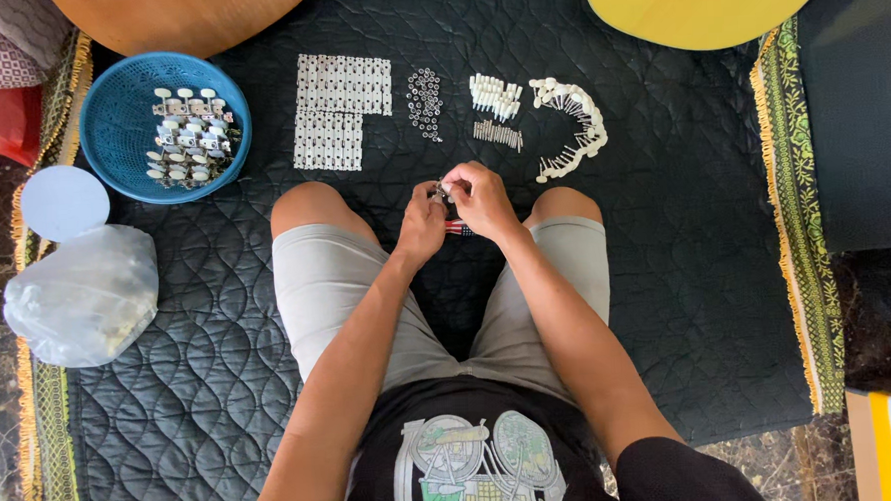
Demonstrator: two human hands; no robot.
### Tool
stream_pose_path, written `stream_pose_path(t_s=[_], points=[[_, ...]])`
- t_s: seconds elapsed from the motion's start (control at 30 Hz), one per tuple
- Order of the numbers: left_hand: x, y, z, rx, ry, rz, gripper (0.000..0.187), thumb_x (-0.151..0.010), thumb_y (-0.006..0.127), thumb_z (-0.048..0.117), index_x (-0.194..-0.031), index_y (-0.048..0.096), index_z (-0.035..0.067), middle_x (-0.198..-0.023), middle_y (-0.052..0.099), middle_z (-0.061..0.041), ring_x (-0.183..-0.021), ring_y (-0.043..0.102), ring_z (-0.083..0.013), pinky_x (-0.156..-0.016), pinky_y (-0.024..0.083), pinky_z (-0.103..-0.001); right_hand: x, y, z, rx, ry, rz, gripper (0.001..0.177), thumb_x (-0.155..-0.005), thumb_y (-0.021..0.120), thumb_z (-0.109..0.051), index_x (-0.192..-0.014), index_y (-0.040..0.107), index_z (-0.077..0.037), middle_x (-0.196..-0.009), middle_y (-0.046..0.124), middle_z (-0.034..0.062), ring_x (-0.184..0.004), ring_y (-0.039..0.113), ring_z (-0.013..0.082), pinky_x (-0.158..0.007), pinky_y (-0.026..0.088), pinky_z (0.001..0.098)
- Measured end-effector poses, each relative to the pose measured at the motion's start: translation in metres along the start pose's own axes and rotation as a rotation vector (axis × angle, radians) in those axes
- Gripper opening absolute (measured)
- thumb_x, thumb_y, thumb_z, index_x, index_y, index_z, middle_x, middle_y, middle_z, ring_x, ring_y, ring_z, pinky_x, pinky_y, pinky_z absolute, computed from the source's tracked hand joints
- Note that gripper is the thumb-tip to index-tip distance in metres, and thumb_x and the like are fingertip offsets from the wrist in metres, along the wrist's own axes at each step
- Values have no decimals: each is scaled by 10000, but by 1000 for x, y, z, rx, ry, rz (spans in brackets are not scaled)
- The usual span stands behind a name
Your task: The person sits on a mat and assembles small mechanical parts using a screwdriver. They pick up a metal component, insert a screw, and tighten it, repeating this process with several similar parts laid out on the mat.
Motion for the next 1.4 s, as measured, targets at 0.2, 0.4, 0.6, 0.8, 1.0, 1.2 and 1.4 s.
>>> stream_pose_path(t_s=[0.2,0.4,0.6,0.8,1.0,1.2,1.4], points=[[-5,3,-9,-3,-21,-9,359,-964,480,182,-1298,597,121,-942,757,-163,-1022,729,-357,-925,554,-504,2,2,13,-30,56,-9,45,-857,758,-92,-893,766,-117,-756,679,99,-726,701,284,-639,569,373],[-1,0,0,4,19,-12,341,-965,485,158,-1280,605,109,-925,755,-172,-994,735,-361,-911,557,-500,0,10,32,-126,176,-2,95,-836,755,-89,-922,772,-125,-751,707,37,-677,679,174,-614,543,318],[1,0,3,5,32,-16,333,-964,479,149,-1269,605,100,-872,751,-147,-964,741,-345,-886,563,-484,4,11,34,-212,224,11,103,-846,728,-80,-928,781,-114,-712,696,23,-628,626,118,-568,503,273],[3,-1,8,-19,34,-31,350,-955,475,147,-1279,594,91,-870,751,-153,-986,735,-357,-906,557,-497,1,15,37,-157,186,-47,80,-860,721,-67,-903,771,-113,-734,709,51,-640,660,163,-572,515,287],[5,0,11,-34,26,-36,341,-971,468,162,-1281,593,90,-855,755,-128,-981,739,-337,-894,565,-488,4,13,35,-196,231,-53,78,-868,712,-65,-918,765,-93,-747,714,52,-656,659,138,-589,527,271],[4,-1,10,-78,-11,-37,341,-985,461,190,-1305,559,119,-902,757,-145,-1032,724,-352,-941,550,-503,5,14,37,-120,241,-15,73,-864,707,-91,-909,761,-108,-746,721,63,-667,693,195,-606,543,318],[-2,2,-6,-84,-4,-29,334,-988,472,190,-1293,569,98,-928,758,-161,-1042,718,-375,-931,555,-506,5,18,48,-134,276,-29,72,-862,717,-106,-911,768,-119,-743,725,48,-662,683,175,-601,537,317]])
Point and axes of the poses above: each hand's wrist, its own x-axis away from the middle knuckle, its own y-axis out of the palm, z = x × y, the point moved 9 cm from there along -x, towards the middle knuckle
